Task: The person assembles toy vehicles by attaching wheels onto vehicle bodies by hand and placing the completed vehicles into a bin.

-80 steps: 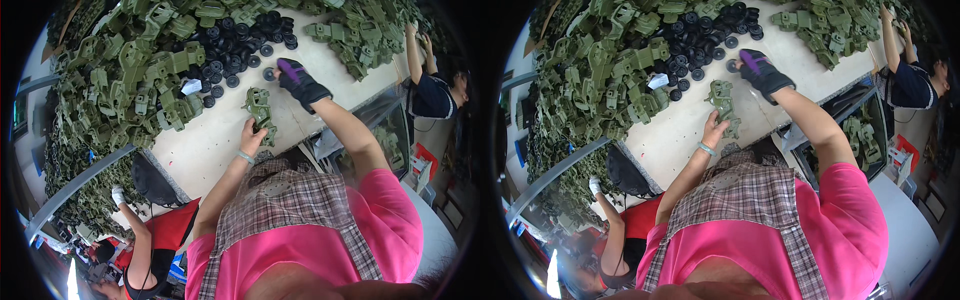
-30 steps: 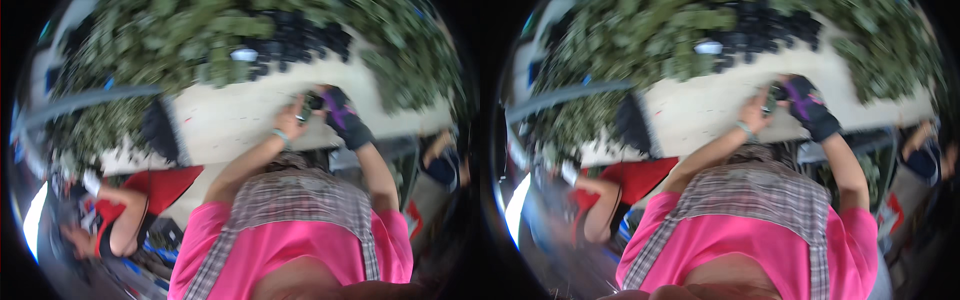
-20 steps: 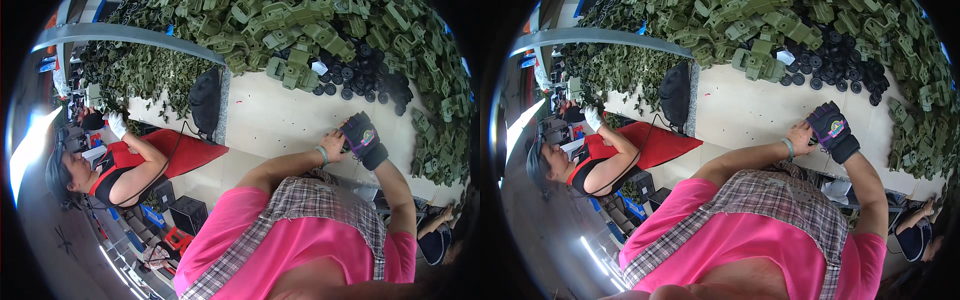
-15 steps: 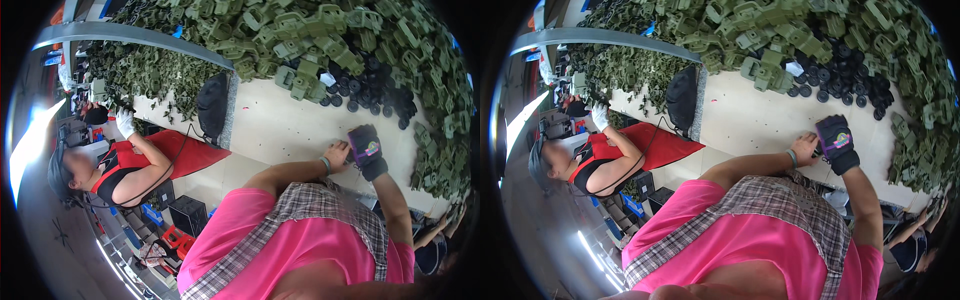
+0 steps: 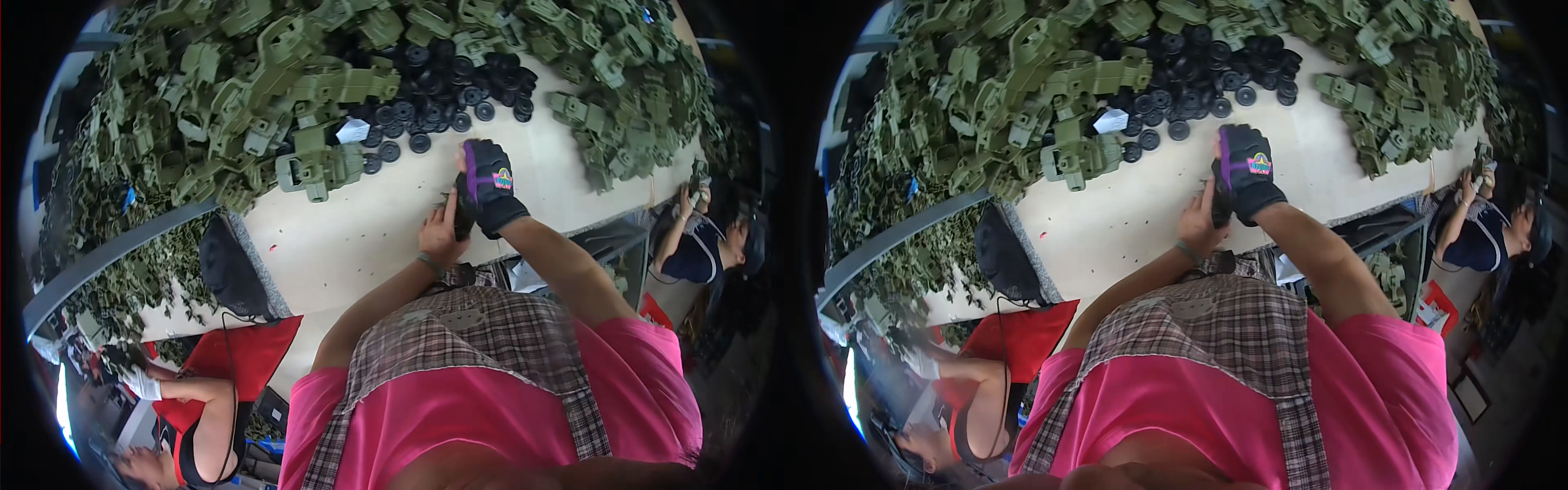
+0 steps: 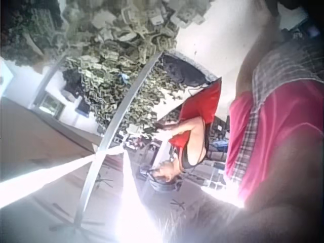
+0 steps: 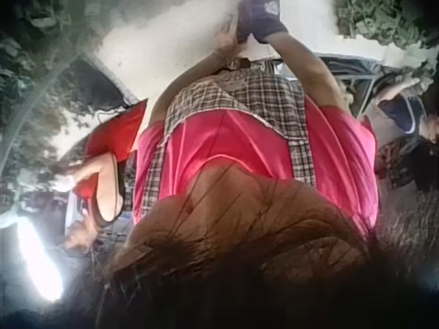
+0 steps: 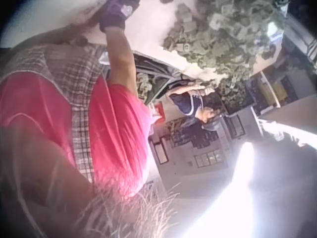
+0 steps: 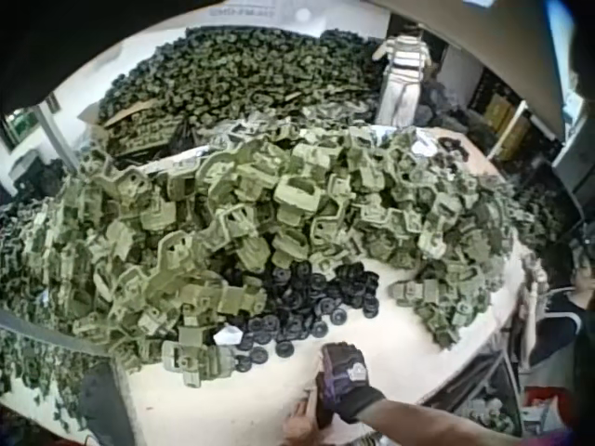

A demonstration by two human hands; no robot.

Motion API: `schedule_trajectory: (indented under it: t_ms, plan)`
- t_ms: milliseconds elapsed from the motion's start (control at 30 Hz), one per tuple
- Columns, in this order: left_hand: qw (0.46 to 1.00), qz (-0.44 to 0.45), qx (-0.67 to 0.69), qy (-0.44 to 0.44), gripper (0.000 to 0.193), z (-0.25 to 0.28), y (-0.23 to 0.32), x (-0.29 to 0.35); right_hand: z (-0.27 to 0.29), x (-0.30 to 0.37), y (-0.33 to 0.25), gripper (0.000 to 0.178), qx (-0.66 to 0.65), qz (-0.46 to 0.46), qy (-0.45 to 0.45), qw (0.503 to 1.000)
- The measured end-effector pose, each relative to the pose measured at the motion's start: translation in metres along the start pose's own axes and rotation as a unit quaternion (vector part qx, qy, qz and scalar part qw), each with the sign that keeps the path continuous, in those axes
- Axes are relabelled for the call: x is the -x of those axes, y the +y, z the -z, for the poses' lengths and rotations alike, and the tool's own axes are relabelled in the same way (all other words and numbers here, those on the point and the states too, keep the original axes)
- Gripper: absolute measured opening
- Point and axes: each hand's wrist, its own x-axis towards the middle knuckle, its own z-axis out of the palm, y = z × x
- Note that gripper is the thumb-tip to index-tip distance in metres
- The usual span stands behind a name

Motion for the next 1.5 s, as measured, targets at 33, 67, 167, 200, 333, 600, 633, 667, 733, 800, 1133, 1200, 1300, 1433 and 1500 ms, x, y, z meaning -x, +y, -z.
schedule_trajectory:
  t_ms: [33,67,167,200,333,600,633,667,733,800,1133,1200,1300,1433,1500]
  plan:
    - [1.000,-0.008,0.003,-0.004,0.113,-0.003,0.005,-0.002,-0.009,0.003,0.005,0.020,-0.032,-0.073,0.092,0.993]
    - [1.000,0.018,0.025,-0.006,0.114,-0.006,0.009,-0.003,-0.014,0.004,0.013,0.022,-0.043,-0.065,0.089,0.993]
    - [0.997,0.048,0.063,0.003,0.112,-0.009,0.013,0.006,-0.017,0.000,0.020,0.018,-0.185,-0.055,0.043,0.980]
    - [0.990,0.069,0.119,0.031,0.112,-0.012,0.014,0.005,-0.038,0.000,0.042,0.019,-0.233,-0.086,0.060,0.967]
    - [0.876,0.165,0.410,0.195,0.118,-0.016,0.005,0.013,-0.019,-0.017,0.050,0.034,-0.099,-0.053,0.130,0.985]
    - [0.950,0.150,0.201,0.185,0.119,0.001,-0.002,0.051,-0.021,-0.027,0.049,0.033,-0.046,-0.030,0.079,0.995]
    - [0.952,0.149,0.201,0.178,0.119,0.018,0.005,0.050,-0.017,-0.023,0.053,0.032,-0.029,-0.033,0.071,0.997]
    - [0.978,0.071,0.071,0.184,0.114,0.045,0.022,0.044,-0.008,-0.015,0.057,0.032,-0.027,-0.039,0.070,0.996]
    - [0.981,-0.011,-0.058,0.186,0.110,0.076,0.030,0.027,0.013,0.009,0.056,0.034,-0.007,0.025,-0.029,0.999]
    - [0.906,-0.235,-0.353,-0.020,0.099,0.092,0.020,0.000,0.016,0.029,0.054,0.039,0.023,0.020,-0.077,0.997]
    - [0.945,-0.119,-0.301,-0.042,0.073,0.061,-0.001,0.018,0.020,0.059,0.072,0.042,-0.152,0.089,-0.075,0.981]
    - [0.951,-0.093,-0.293,0.016,0.071,0.052,-0.001,0.031,0.044,0.069,0.064,0.046,-0.209,0.064,-0.121,0.968]
    - [0.956,-0.094,-0.278,0.002,0.070,0.048,0.005,0.025,0.056,0.076,0.061,0.052,-0.210,0.172,-0.201,0.941]
    - [0.961,-0.068,-0.268,-0.021,0.067,0.046,0.008,0.022,0.057,0.080,0.045,0.052,-0.139,0.269,-0.178,0.936]
    - [0.960,-0.074,-0.268,-0.014,0.066,0.045,0.005,0.022,0.057,0.078,0.042,0.053,-0.098,0.282,-0.190,0.935]
